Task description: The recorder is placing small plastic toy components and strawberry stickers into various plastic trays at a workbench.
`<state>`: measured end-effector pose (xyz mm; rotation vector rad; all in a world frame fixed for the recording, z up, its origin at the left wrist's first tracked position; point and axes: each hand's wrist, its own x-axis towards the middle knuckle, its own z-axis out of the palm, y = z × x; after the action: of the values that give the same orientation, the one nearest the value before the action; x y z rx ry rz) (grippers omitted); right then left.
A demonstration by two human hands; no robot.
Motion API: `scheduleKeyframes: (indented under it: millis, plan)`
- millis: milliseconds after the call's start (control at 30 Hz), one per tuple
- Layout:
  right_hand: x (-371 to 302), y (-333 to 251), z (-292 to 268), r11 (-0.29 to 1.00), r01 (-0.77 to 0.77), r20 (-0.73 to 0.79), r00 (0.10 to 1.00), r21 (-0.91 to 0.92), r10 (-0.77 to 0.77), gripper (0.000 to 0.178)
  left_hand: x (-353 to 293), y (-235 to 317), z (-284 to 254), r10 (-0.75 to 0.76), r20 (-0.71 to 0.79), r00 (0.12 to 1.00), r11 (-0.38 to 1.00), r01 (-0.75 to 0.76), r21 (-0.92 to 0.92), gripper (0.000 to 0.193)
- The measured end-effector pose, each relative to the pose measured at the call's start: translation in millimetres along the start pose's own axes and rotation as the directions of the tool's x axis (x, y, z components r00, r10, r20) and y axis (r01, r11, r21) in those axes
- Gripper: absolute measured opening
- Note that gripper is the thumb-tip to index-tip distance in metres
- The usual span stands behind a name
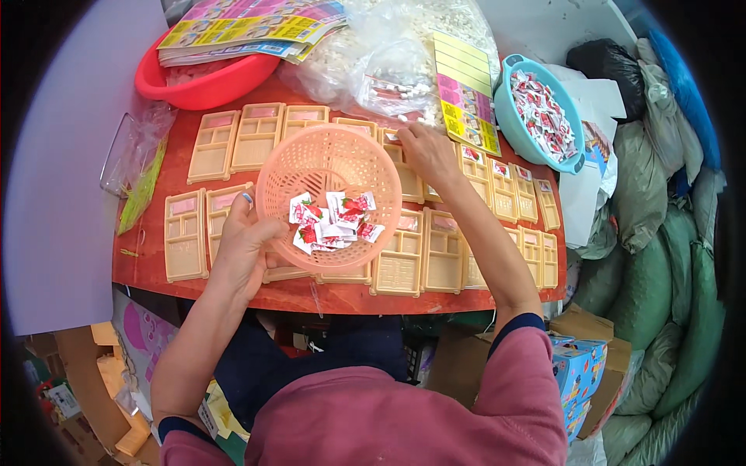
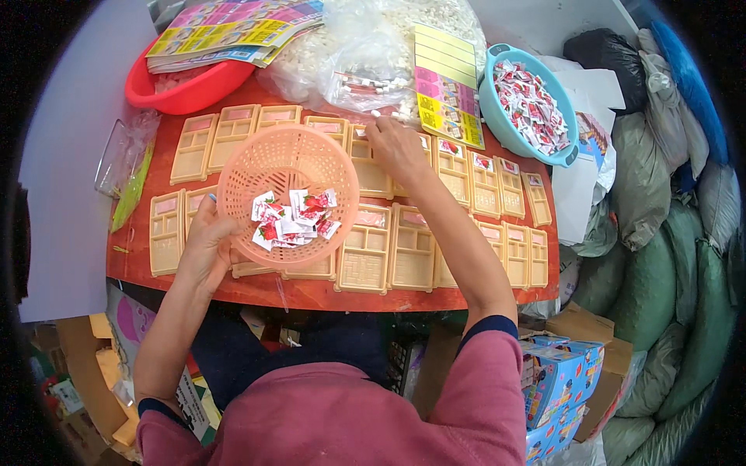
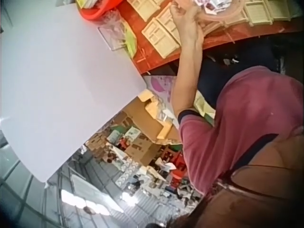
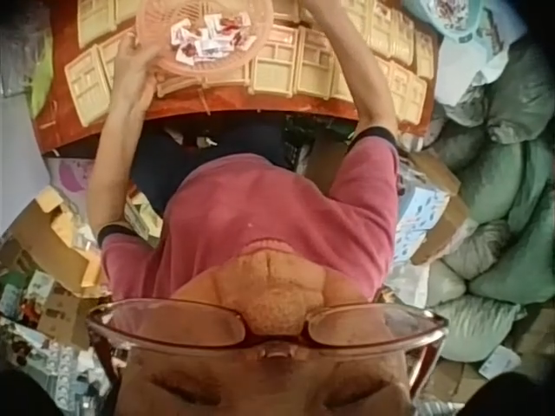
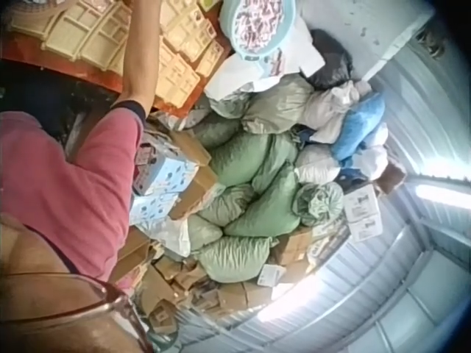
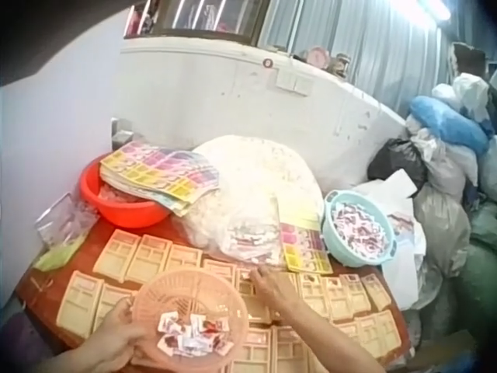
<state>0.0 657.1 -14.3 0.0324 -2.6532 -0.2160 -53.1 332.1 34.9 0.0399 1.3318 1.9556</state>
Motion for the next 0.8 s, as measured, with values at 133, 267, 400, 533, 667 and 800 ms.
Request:
scheduleKeyframes:
  millis: [133,267,400,533,667,800]
  plan:
    - [-5,1,-3,0.998,-0.024,0.078,0.997,0.055,0.02,0.012,-1,-2,1,-0.006,-0.001,1.0,1.0,0.006,-0.001,0.056]
    - [-3,2,-21,0.969,-0.196,0.096,0.978,0.15,0.183,0.018,-1,-3,4,-0.02,0.012,1.0,0.999,0.019,0.032,0.056]
    - [15,-34,-83,0.741,-0.327,-0.004,0.914,0.587,0.406,0.015,-2,-1,2,-0.033,0.03,0.999,0.996,0.031,0.087,0.057]
    - [19,-83,-112,0.855,-0.098,0.338,0.937,0.509,-0.093,0.019,-3,-2,5,-0.021,0.032,0.999,0.995,0.018,0.095,0.057]
    - [17,-103,-101,0.988,0.057,0.538,0.833,0.145,-0.127,0.015,-7,0,14,0.067,0.075,0.995,0.995,-0.072,0.066,0.058]
    - [25,-110,-104,0.989,0.097,0.596,0.79,0.111,-0.144,0.007,-10,4,10,0.083,0.073,0.994,0.995,-0.087,0.048,0.057]
